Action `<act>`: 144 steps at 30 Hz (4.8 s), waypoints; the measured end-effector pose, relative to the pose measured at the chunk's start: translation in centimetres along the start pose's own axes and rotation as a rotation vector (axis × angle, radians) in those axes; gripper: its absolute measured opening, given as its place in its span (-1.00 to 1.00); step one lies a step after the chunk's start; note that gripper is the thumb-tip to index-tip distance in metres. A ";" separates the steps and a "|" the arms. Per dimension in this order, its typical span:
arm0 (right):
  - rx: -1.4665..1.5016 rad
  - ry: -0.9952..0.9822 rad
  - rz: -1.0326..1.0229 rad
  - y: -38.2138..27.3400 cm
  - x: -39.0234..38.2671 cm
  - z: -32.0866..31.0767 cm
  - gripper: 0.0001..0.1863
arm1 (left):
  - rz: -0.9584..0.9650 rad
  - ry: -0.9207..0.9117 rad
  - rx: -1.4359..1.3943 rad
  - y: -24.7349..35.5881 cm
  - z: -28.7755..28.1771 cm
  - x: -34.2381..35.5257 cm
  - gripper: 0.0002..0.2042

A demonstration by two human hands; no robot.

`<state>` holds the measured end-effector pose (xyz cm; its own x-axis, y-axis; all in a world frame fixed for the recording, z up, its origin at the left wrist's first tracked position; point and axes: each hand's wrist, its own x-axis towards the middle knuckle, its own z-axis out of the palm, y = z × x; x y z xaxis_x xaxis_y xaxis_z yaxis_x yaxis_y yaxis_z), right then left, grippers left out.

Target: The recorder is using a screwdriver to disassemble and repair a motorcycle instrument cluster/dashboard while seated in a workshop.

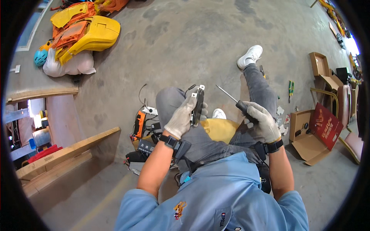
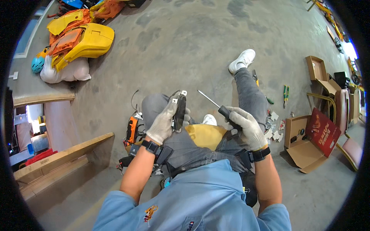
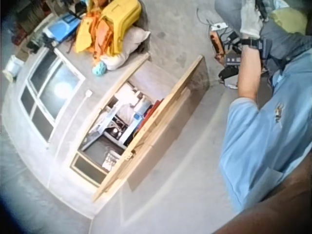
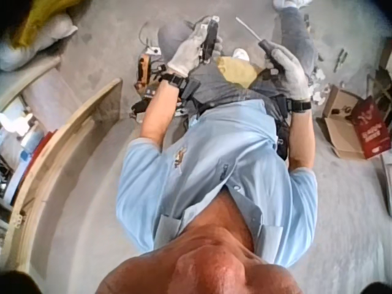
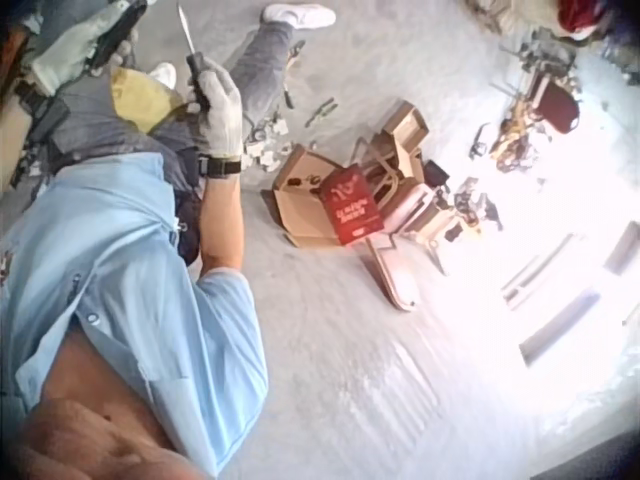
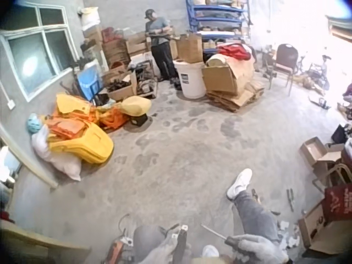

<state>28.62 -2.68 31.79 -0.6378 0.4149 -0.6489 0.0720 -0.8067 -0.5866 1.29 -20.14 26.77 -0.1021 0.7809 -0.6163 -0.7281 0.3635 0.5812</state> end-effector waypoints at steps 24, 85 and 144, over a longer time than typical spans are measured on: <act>-0.194 -0.023 -0.003 1.7 -0.6 1.1 -0.64 | 0.115 0.009 0.063 -0.2 0.2 1.1 -0.41; -0.407 0.051 -0.089 -0.6 -0.2 1.4 -0.73 | 0.155 -0.001 0.031 -1.2 -1.0 1.5 -0.59; -0.249 0.033 -0.024 -0.9 1.5 -0.7 -0.60 | 0.147 0.045 0.055 -1.3 -0.4 1.3 -0.59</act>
<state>28.13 -0.99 30.97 -0.6163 0.4493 -0.6468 0.2470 -0.6696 -0.7005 1.83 -19.79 25.03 -0.2356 0.8047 -0.5449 -0.6649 0.2755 0.6943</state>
